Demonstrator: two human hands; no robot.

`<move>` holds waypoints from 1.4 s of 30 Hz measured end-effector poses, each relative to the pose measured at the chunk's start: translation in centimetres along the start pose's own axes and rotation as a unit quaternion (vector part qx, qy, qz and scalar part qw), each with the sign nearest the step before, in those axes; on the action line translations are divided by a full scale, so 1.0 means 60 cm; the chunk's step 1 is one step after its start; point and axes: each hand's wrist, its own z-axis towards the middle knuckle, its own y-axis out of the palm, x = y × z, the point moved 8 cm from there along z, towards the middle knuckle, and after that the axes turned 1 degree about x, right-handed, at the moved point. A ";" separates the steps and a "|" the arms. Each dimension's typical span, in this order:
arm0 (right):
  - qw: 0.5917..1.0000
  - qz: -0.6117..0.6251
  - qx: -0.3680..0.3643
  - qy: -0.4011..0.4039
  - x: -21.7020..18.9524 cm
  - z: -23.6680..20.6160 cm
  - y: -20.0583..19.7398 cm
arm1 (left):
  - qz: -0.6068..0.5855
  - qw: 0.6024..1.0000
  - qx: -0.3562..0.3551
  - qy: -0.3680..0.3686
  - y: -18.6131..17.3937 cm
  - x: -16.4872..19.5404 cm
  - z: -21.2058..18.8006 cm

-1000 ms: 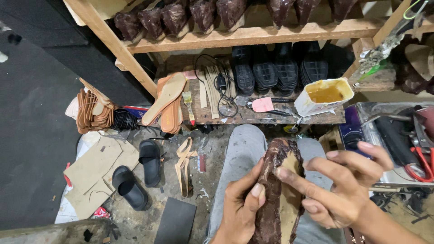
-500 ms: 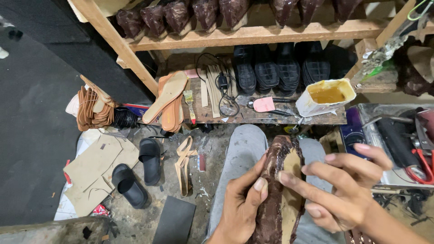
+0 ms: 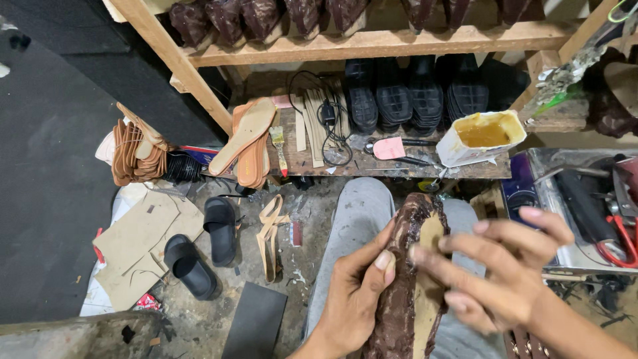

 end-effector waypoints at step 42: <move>0.999 -0.019 -0.014 0.034 0.031 0.016 0.001 | 0.089 0.996 0.012 -0.030 -0.010 -0.010 -0.007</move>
